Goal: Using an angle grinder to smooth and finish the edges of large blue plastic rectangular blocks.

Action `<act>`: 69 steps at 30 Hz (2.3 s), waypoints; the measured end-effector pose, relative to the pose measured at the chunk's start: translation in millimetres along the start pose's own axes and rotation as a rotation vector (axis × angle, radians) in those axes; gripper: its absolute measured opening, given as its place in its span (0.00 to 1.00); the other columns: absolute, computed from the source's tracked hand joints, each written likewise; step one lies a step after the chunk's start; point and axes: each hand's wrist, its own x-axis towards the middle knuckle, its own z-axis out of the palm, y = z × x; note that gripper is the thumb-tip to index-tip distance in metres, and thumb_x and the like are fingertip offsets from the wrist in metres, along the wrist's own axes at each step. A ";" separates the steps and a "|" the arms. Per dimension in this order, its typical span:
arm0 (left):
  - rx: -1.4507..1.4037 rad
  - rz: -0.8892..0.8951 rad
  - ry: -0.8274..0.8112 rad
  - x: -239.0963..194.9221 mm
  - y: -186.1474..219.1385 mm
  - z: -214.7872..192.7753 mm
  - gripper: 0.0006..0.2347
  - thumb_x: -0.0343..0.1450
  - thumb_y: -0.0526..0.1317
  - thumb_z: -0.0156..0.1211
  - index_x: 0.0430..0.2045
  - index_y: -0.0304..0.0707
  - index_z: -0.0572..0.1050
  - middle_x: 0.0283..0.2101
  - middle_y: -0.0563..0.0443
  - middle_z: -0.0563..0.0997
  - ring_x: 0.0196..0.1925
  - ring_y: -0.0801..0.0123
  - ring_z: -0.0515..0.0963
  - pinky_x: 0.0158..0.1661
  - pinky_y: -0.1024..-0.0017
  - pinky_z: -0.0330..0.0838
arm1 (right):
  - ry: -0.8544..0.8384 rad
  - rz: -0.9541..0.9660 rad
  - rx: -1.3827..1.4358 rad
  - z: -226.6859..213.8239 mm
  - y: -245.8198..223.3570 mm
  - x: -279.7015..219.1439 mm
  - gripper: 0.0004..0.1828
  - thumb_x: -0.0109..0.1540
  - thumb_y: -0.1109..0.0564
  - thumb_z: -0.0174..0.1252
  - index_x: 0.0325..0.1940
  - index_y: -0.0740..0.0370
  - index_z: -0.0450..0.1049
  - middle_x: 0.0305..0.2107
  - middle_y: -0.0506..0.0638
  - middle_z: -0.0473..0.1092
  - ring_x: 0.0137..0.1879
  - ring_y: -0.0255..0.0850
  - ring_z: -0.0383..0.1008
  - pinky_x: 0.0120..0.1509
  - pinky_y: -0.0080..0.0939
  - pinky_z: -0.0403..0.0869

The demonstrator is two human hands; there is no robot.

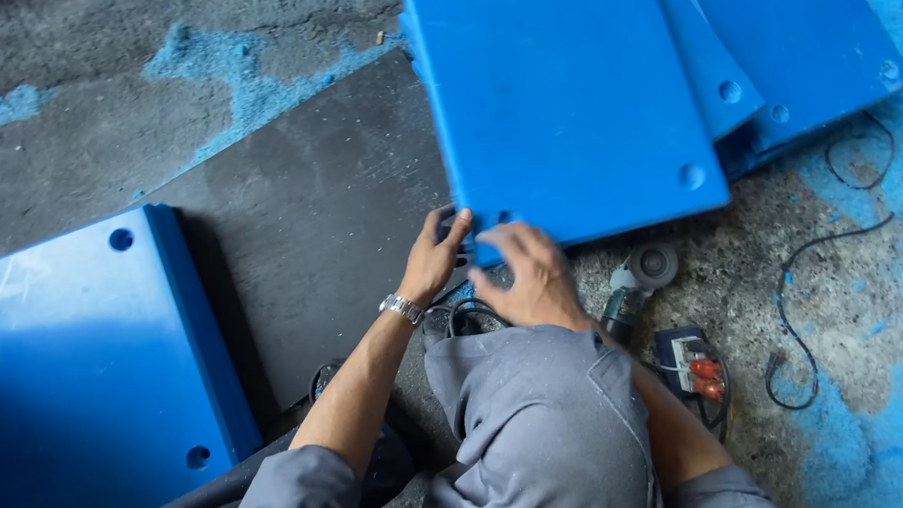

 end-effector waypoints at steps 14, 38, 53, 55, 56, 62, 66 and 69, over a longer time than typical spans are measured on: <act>0.486 0.015 0.329 40.3 1.7 -58.5 0.32 0.73 0.66 0.48 0.46 0.28 0.68 0.34 0.28 0.83 0.32 0.45 0.85 0.33 0.54 0.79 | 0.162 0.995 0.335 -42.6 135.5 -64.6 0.28 0.66 0.42 0.59 0.61 0.65 0.69 0.42 0.56 0.73 0.41 0.45 0.73 0.44 0.53 0.73; 0.570 -0.560 0.459 -176.1 -79.8 -202.4 0.38 0.76 0.67 0.28 0.45 0.22 0.76 0.44 0.25 0.81 0.49 0.42 0.83 0.52 0.49 0.75 | -0.299 0.591 0.473 29.3 56.5 4.8 0.34 0.59 0.35 0.63 0.55 0.67 0.78 0.42 0.60 0.78 0.49 0.48 0.76 0.55 0.48 0.72; 0.132 -0.310 0.165 -197.1 1.6 -218.6 0.25 0.71 0.66 0.43 0.43 0.46 0.73 0.27 0.47 0.77 0.20 0.65 0.77 0.20 0.67 0.71 | -0.207 0.731 0.884 -97.8 12.7 39.0 0.20 0.68 0.49 0.51 0.61 0.56 0.76 0.52 0.50 0.73 0.42 0.40 0.69 0.34 0.39 0.69; -0.145 -0.487 0.251 -199.7 59.8 -221.1 0.27 0.70 0.67 0.50 0.27 0.36 0.71 0.24 0.46 0.72 0.19 0.65 0.70 0.20 0.68 0.63 | -0.172 0.686 0.952 -107.5 3.0 60.2 0.20 0.69 0.50 0.50 0.60 0.61 0.75 0.52 0.50 0.73 0.45 0.39 0.71 0.35 0.39 0.70; -0.181 -0.450 0.294 -199.7 76.7 -225.0 0.27 0.70 0.68 0.48 0.25 0.39 0.70 0.22 0.49 0.72 0.18 0.67 0.68 0.19 0.70 0.61 | -0.170 0.586 0.981 -108.0 0.2 70.6 0.20 0.69 0.49 0.53 0.63 0.58 0.72 0.50 0.49 0.71 0.47 0.39 0.70 0.38 0.39 0.72; -0.017 -0.010 0.539 -198.9 133.4 -242.1 0.29 0.72 0.68 0.41 0.16 0.42 0.70 0.12 0.56 0.69 0.13 0.72 0.67 0.18 0.73 0.59 | -0.027 0.364 1.038 -89.5 -13.0 144.7 0.25 0.70 0.42 0.59 0.68 0.52 0.67 0.43 0.47 0.67 0.45 0.40 0.71 0.40 0.43 0.75; 0.934 0.697 0.885 -186.4 143.8 -244.7 0.21 0.81 0.57 0.56 0.24 0.40 0.70 0.17 0.52 0.73 0.17 0.73 0.68 0.23 0.73 0.59 | 0.084 0.400 0.940 -80.1 -26.0 178.2 0.32 0.68 0.33 0.59 0.68 0.53 0.62 0.42 0.48 0.68 0.39 0.39 0.73 0.33 0.41 0.76; 1.240 0.843 0.840 -167.9 177.7 -228.8 0.19 0.78 0.53 0.63 0.20 0.44 0.70 0.19 0.54 0.74 0.19 0.66 0.71 0.29 0.63 0.65 | 0.110 0.426 0.880 -76.2 -25.5 186.6 0.37 0.65 0.30 0.56 0.69 0.51 0.60 0.42 0.51 0.71 0.36 0.42 0.74 0.32 0.40 0.77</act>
